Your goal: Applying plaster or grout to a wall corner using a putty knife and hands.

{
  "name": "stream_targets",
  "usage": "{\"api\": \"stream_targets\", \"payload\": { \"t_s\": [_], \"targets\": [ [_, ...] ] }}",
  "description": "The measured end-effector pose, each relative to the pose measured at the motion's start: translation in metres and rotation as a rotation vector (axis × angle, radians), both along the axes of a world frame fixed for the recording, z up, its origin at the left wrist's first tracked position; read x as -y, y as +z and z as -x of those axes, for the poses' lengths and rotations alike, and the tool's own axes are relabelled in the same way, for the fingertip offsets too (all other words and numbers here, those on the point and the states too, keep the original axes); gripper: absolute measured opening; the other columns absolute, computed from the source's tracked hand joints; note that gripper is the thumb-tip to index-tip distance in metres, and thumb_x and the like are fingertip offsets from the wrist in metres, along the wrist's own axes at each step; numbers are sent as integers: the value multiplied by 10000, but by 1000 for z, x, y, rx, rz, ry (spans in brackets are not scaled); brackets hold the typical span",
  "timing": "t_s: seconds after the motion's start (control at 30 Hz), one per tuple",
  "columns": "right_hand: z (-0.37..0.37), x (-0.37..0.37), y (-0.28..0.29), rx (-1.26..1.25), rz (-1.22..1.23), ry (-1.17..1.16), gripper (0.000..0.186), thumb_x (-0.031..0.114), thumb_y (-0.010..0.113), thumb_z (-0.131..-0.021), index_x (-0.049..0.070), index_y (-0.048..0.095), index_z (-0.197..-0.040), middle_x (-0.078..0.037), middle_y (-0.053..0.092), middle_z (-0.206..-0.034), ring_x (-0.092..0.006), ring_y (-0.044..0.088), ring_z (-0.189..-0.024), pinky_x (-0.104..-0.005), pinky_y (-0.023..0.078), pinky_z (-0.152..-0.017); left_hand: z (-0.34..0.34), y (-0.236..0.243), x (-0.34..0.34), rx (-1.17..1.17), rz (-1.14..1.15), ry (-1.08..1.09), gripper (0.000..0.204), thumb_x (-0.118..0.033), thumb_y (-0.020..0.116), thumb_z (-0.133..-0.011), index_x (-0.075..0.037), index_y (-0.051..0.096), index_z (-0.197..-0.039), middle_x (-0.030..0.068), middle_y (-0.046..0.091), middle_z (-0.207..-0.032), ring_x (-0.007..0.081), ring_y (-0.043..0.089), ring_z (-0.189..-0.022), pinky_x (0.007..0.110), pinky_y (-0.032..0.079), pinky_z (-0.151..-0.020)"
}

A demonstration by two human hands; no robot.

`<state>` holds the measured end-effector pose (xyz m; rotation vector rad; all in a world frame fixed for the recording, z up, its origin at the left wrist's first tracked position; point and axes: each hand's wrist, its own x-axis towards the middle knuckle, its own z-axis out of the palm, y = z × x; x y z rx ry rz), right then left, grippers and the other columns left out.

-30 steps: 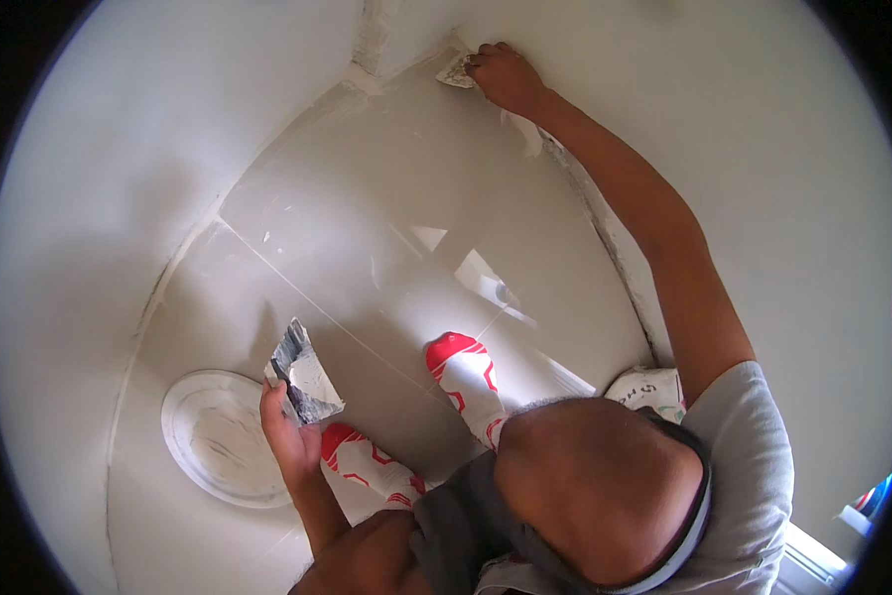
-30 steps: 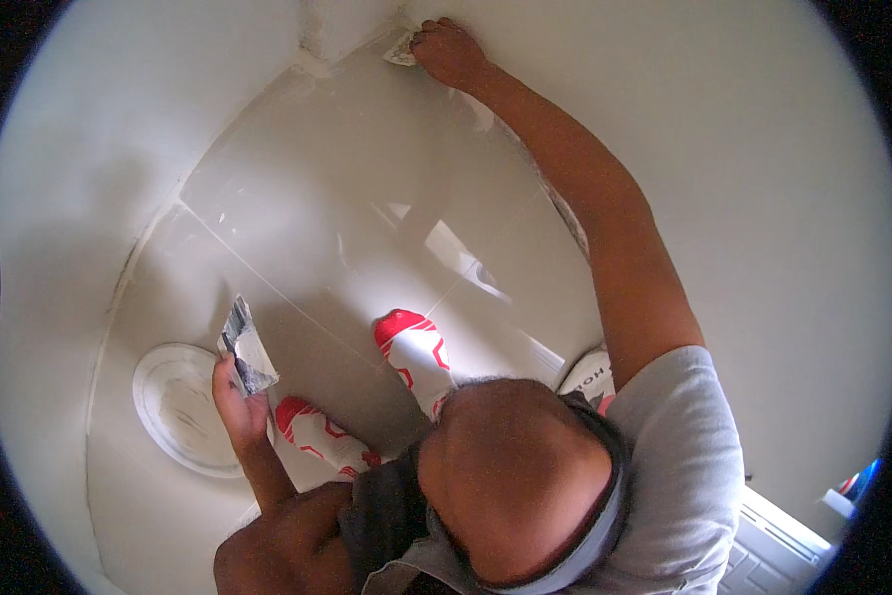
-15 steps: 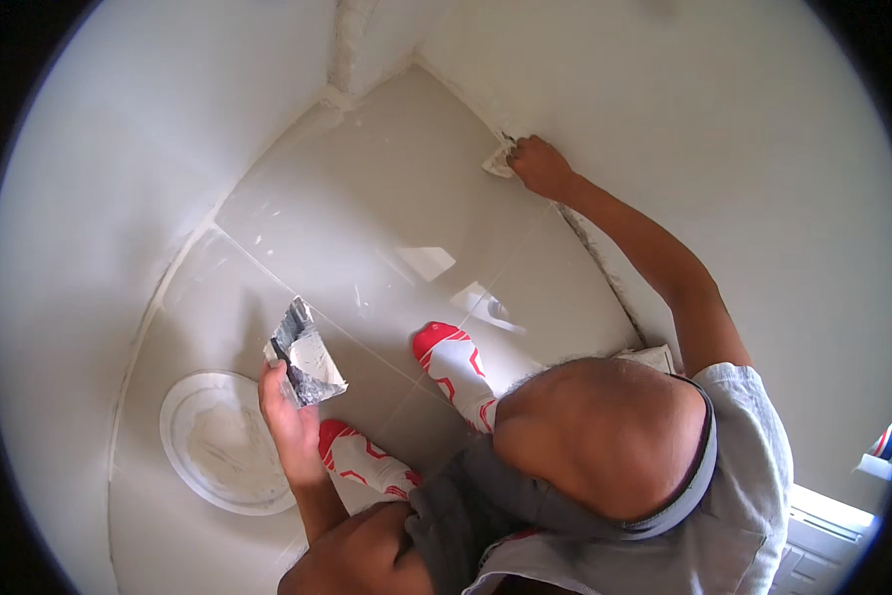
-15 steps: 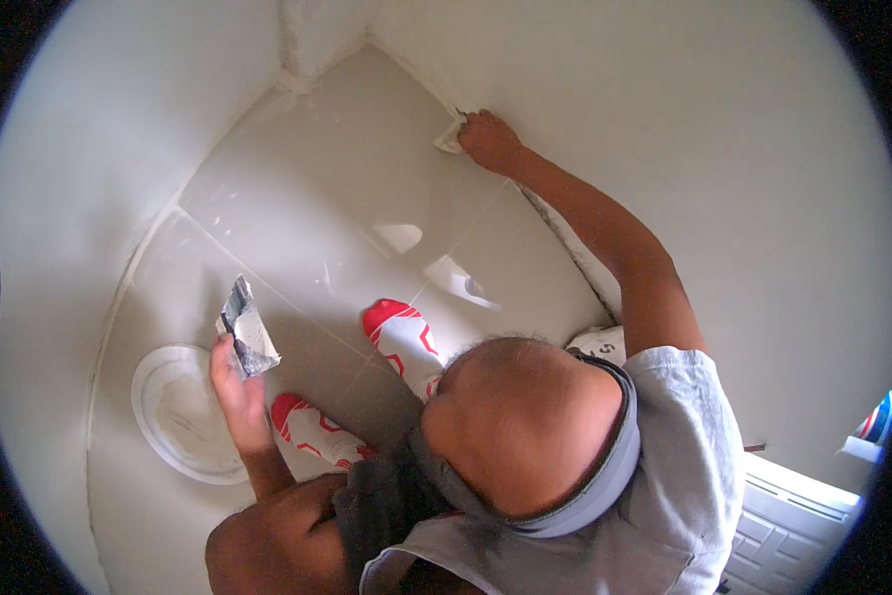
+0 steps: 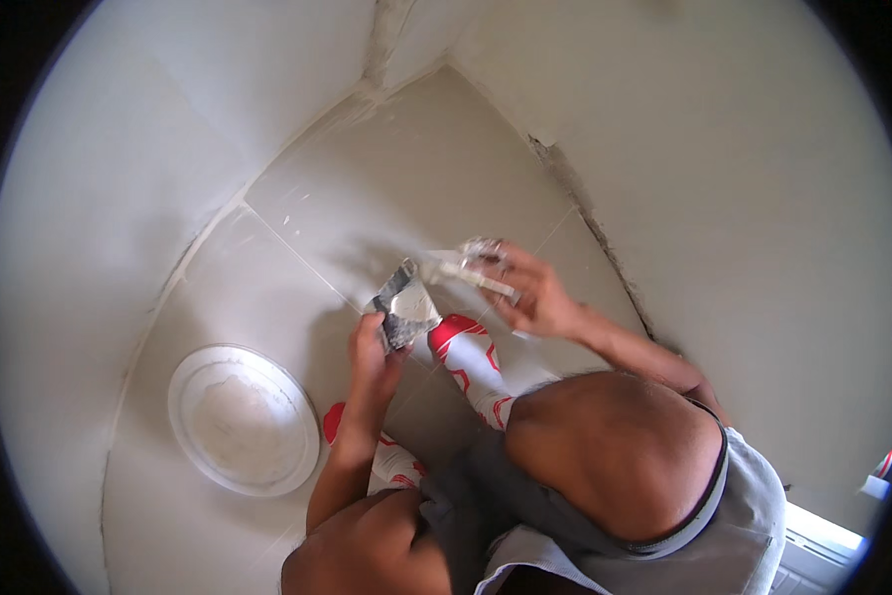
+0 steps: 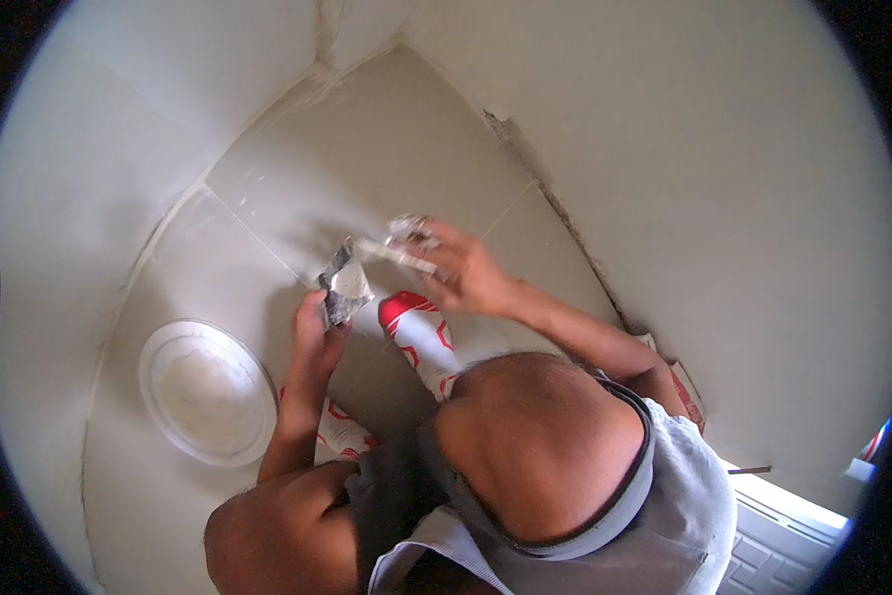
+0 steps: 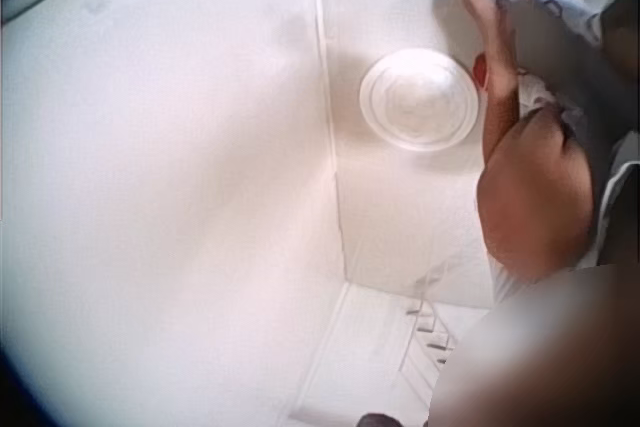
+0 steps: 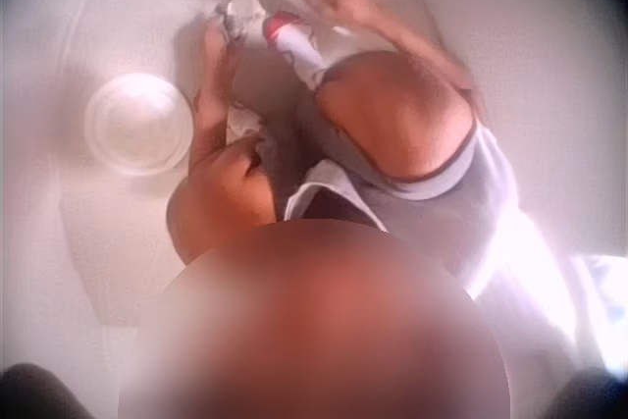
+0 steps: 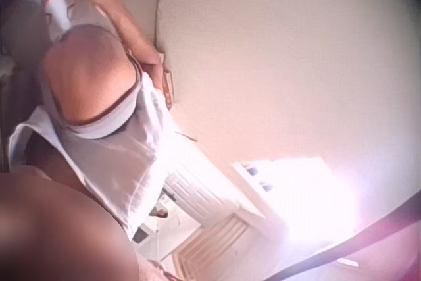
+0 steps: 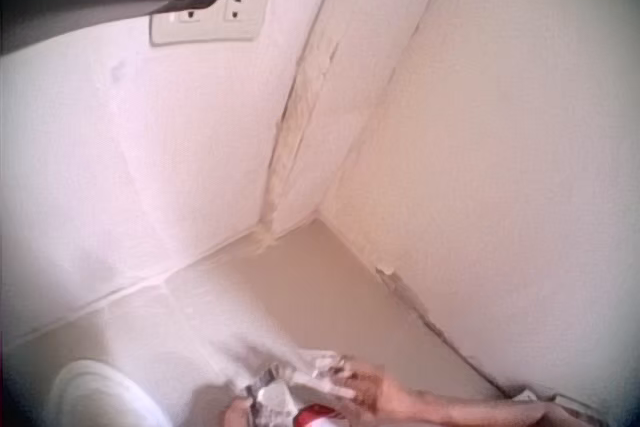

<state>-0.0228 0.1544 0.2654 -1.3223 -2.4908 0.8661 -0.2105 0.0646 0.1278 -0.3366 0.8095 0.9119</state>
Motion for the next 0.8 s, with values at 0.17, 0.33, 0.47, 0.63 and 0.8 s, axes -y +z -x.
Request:
{"api": "stream_targets", "payload": {
  "t_s": [0.17,0.33,0.47,0.63,0.8],
  "targets": [
    [-6,28,-21,234,-120,367,492,7,609,-566,37,583,-1056,-126,534,-1088,-295,535,-950,-343,513,-664,3,8,-2,-48,-12,176,192,-169,448,-828,-40,540,-936,53,588,-849,142,571,-729,264,449,-600],
    [-31,25,-31,113,19,46,463,10,627,-533,45,611,-995,-117,572,-975,-299,518,-991,-371,507,-701,30,18,-17,-521,-99,250,241,-147,481,-827,-29,527,-1032,50,577,-893,176,572,-792,318,472,-713],
    [-5,0,3,63,-108,103,415,18,627,-529,50,627,-942,-101,574,-932,-300,507,-990,-420,453,-790,48,31,-29,-555,-232,16,215,-97,443,-857,-35,509,-1052,29,557,-896,101,523,-783,252,450,-665],
    [10,12,7,32,-309,416,291,169,550,-644,56,636,-898,-52,572,-928,-255,495,-984,-417,410,-830,32,27,-15,-595,-274,-134,237,-103,441,-848,-16,507,-1058,44,553,-868,107,523,-765,266,451,-661],
    [3,14,-13,26,-366,396,271,141,573,-620,61,629,-873,-42,569,-893,-238,490,-969,-401,403,-842,60,0,4,-721,-303,-104,281,-140,490,-811,-14,519,-1060,67,552,-976,159,526,-914,314,443,-783]
  ]
}}
